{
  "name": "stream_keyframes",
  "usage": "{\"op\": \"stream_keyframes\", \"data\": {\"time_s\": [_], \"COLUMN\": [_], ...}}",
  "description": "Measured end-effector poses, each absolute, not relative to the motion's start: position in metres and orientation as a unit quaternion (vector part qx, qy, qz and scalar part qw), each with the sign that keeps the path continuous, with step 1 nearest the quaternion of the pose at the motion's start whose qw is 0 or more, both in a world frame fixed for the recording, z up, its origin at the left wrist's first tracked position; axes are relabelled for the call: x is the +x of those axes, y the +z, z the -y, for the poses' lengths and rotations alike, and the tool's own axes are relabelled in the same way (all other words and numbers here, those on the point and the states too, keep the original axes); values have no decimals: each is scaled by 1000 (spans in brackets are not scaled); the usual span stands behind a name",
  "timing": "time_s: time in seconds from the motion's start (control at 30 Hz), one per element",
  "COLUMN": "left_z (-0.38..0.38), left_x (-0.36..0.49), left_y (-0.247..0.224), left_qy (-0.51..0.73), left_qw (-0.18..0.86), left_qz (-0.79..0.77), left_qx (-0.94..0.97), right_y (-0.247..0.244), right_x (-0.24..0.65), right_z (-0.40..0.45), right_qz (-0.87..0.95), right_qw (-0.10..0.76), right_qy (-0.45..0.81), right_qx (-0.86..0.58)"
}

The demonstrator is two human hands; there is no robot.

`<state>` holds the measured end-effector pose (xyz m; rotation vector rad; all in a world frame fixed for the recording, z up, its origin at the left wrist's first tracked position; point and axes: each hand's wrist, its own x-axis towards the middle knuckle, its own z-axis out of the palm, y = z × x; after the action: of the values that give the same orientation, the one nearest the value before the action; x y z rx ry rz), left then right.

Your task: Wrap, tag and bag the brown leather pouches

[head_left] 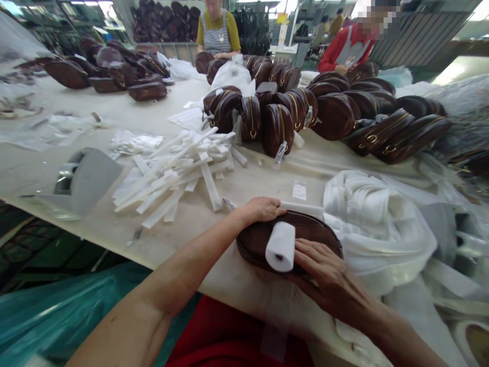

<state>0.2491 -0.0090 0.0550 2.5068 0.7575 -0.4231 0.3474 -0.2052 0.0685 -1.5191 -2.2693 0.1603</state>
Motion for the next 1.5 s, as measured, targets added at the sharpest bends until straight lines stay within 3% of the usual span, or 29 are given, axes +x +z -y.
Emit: {"op": "stream_keyframes", "data": {"time_s": [0.3,0.6,0.73,0.9,1.1,1.33,1.5], "left_z": [11,18,31,40,34,43,45], "left_x": [247,260,262,257,256,256,253], "left_y": [54,57,59,52,41,40,40], "left_qy": [-143,-149,-106,-47,-6,25,35], "left_qw": [201,156,120,87,86,95,94], "left_qz": [-268,-284,-326,-343,-362,-332,-312], "left_qx": [931,934,932,934,928,938,945], "right_y": [5,0,-5,5,34,51,36], "right_x": [336,315,308,317,338,391,434], "right_z": [199,197,196,202,227,201,133], "right_qz": [801,774,762,779,788,646,581], "right_qw": [245,174,197,263,255,380,265], "right_qy": [-158,-219,-235,-154,-90,-73,116], "right_qx": [-522,-569,-571,-547,-554,-658,-761]}}
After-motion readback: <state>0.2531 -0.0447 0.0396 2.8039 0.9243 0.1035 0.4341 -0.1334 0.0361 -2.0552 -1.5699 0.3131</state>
